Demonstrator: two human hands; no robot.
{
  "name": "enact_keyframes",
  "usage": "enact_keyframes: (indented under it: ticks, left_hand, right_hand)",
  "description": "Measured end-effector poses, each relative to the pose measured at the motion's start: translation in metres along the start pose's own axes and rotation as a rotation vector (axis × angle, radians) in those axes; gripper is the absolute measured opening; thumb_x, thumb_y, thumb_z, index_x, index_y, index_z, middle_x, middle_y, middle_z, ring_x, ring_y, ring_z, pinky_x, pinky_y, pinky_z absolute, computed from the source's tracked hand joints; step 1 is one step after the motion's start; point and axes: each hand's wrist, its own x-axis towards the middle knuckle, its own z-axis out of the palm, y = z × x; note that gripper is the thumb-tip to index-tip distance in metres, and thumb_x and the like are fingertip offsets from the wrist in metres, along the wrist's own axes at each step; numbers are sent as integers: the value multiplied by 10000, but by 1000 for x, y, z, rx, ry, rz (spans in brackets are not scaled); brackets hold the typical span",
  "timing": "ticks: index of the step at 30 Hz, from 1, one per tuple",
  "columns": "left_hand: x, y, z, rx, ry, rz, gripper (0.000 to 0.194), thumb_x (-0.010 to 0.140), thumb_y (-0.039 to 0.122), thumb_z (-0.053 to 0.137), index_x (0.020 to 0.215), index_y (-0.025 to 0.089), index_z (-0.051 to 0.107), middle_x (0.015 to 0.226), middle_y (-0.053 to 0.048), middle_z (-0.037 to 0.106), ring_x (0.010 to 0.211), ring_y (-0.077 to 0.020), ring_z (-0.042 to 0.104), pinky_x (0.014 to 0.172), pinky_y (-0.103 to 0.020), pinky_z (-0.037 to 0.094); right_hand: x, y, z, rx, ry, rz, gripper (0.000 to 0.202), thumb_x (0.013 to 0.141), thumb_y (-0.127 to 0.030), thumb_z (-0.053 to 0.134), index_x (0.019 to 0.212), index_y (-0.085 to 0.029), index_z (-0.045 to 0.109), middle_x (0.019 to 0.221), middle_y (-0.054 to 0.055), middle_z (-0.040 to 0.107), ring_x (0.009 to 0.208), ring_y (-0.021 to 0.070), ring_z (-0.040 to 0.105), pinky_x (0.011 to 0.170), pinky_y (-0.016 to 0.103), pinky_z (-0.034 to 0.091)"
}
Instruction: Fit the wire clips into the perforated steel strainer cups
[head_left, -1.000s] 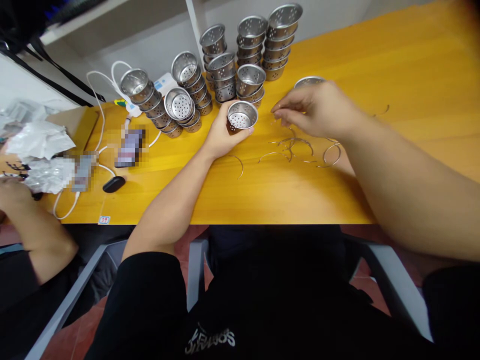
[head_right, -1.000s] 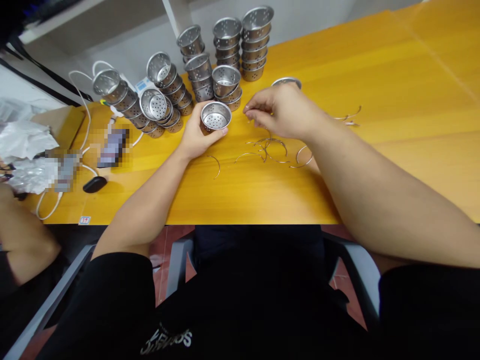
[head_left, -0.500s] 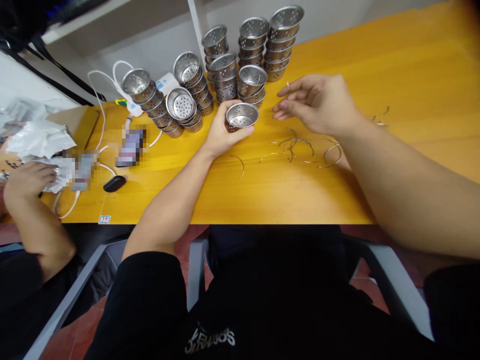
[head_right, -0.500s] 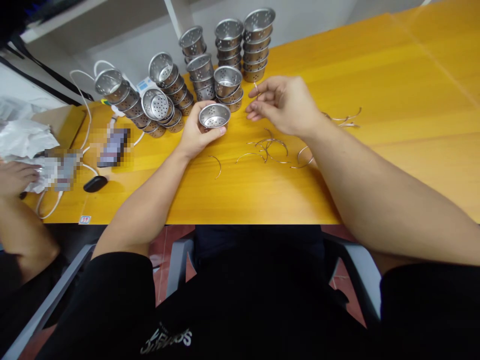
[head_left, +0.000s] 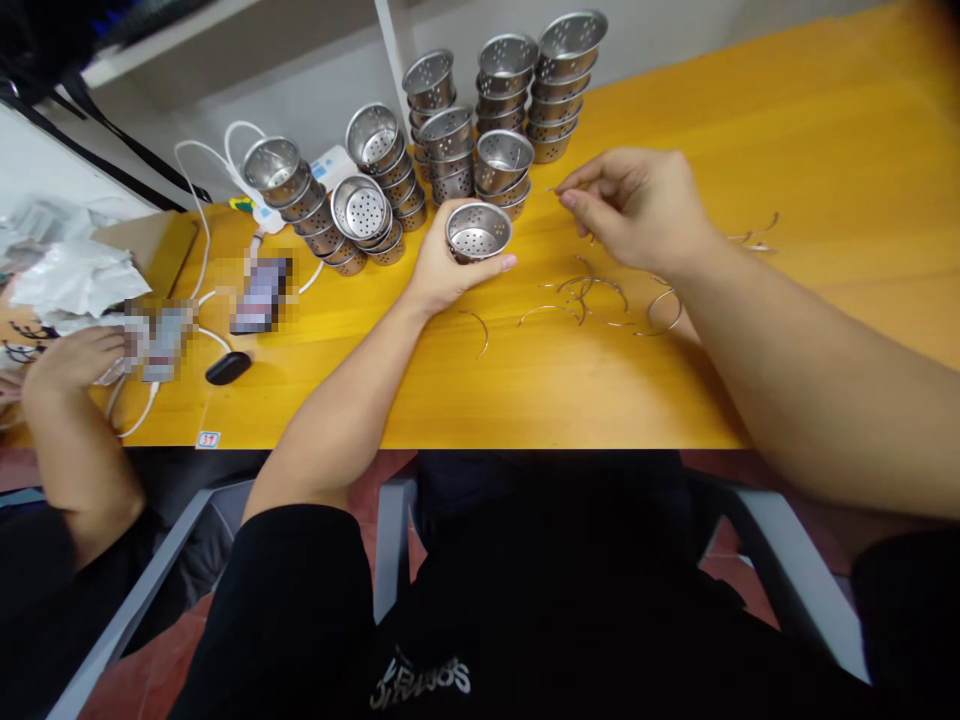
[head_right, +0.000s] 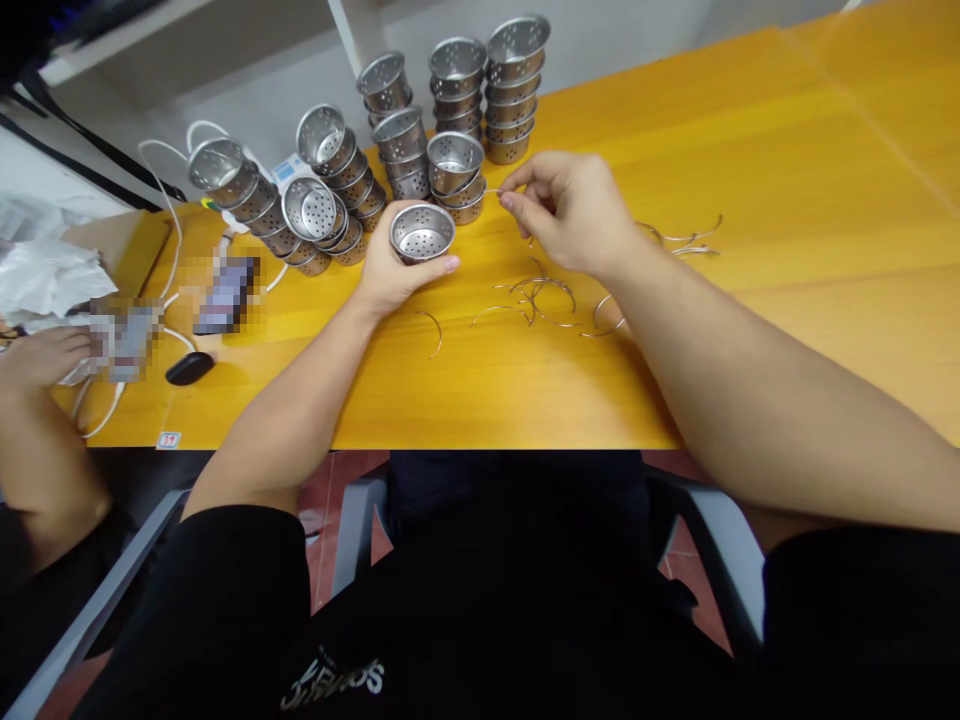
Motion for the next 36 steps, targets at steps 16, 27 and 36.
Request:
enact_keyframes:
  ticks: [16,27,36]
  left_hand:
    - [-6,10,24,23,-99,92,1120,1031,1005,787,1797,296,382,1755,-196,675,1668,-374,737,1471,-648,592]
    - [-9,19,32,78,-127,127,1112,1096,915,774,1909,342,279,1834,-179,602,1729,-379,708,1481,-655,600]
    - [-10,25,26,31,-139,127,1190,992,1017,835,1835,300,397,1704,-162,708,1635,-383,757,1475,-640,582]
  right_hand:
    - [-4,-29,13,-22,-117,6,411,1234,-669,648,1292,-283,775,994,135,775,874,326,702,870,499,619]
    - [-4,-39,22,-57,-154,175,813,1119,-1058,531,1605,-441,743,1076,91,907,1115,434,813,870,610,663]
    - [-4,-40,30,-29,-103,148,484,1180,-723,687,1501,-388,825,976,87,860,1032,404,807,889,585,678]
